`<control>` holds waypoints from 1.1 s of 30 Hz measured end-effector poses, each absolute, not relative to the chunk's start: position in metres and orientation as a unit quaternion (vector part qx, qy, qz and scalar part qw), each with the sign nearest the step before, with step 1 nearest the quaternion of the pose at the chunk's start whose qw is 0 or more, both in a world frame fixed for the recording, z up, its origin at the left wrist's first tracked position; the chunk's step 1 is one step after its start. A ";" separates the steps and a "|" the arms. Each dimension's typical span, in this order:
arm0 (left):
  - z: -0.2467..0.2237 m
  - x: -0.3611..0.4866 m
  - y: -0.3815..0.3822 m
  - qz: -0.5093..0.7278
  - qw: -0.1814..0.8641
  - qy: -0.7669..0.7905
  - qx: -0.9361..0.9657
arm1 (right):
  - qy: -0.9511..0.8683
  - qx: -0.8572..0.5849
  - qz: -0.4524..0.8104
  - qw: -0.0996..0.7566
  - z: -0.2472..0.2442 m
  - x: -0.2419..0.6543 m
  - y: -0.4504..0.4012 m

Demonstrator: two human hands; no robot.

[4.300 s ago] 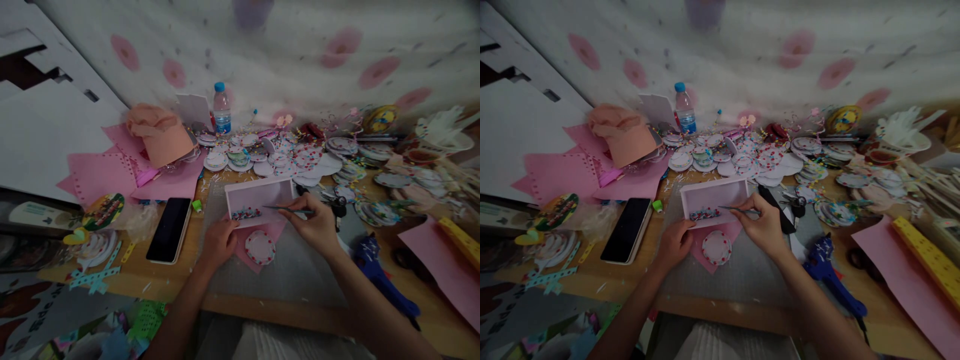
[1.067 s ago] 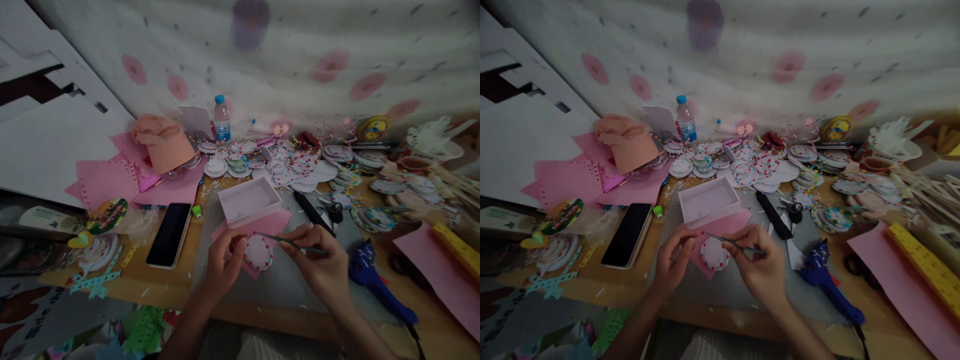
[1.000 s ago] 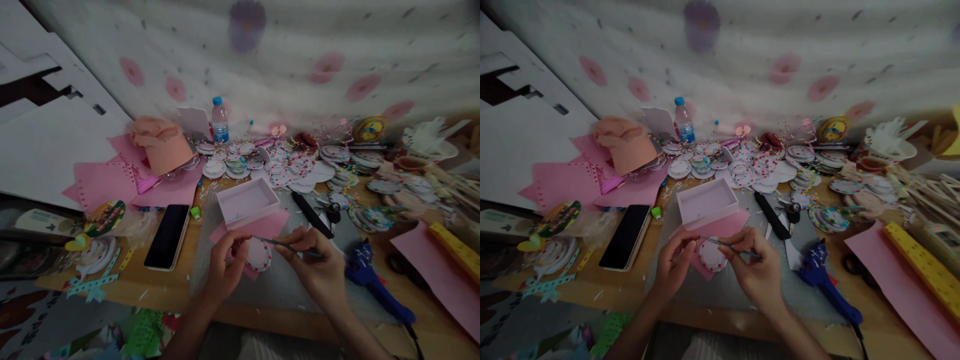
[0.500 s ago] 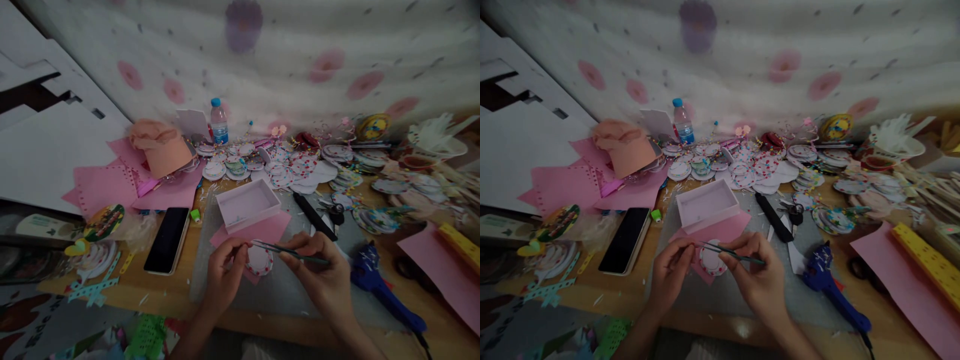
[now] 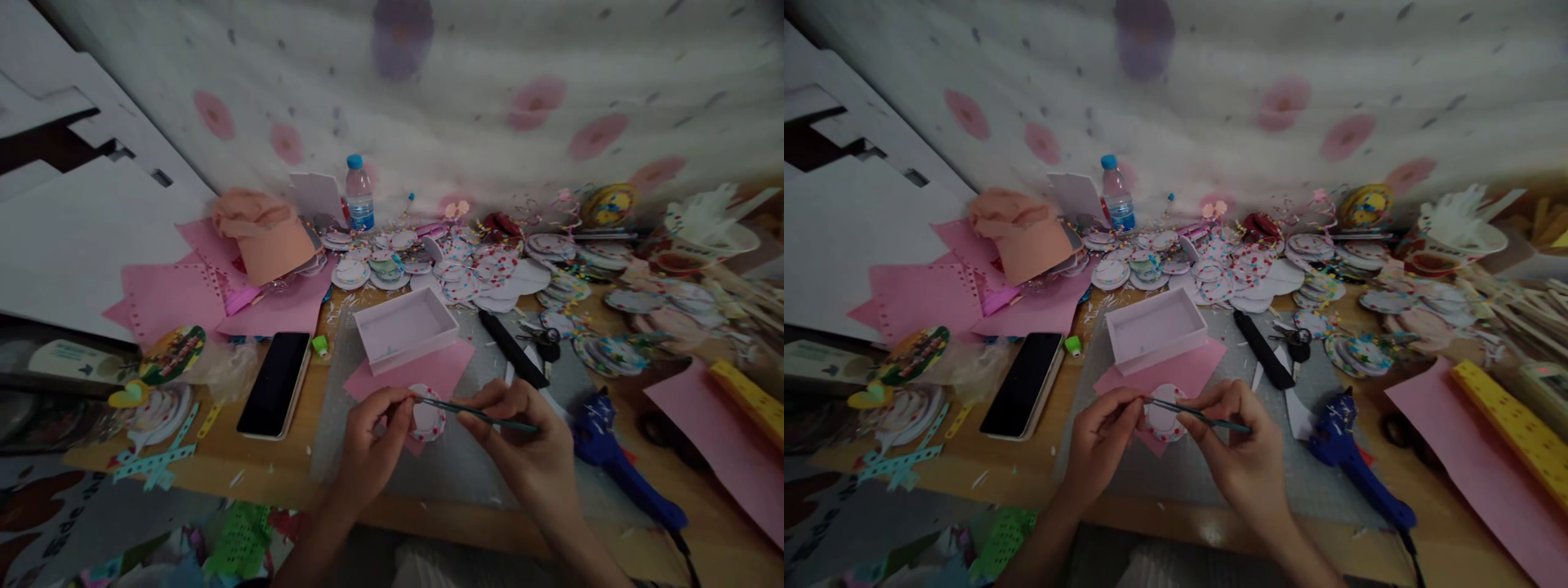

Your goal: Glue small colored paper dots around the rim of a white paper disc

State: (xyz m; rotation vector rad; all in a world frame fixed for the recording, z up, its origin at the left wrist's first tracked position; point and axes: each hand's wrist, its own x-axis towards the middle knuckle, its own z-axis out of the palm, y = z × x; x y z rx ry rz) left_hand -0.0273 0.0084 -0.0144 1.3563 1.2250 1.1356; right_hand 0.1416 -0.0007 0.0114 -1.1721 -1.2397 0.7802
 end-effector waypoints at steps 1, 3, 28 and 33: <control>-0.014 -0.028 0.008 0.464 0.474 0.501 0.556 | -0.535 -0.505 0.330 0.592 0.012 0.142 -0.001; -0.013 -0.028 0.009 0.461 0.475 0.501 0.558 | -0.539 -0.503 0.316 0.597 0.012 0.141 -0.001; 0.003 -0.022 -0.005 0.406 0.501 0.531 0.550 | -0.667 -0.451 0.426 0.413 -0.015 0.123 -0.044; 0.003 -0.019 -0.010 0.387 0.512 0.521 0.563 | -0.581 -0.479 0.517 0.406 -0.027 0.103 -0.049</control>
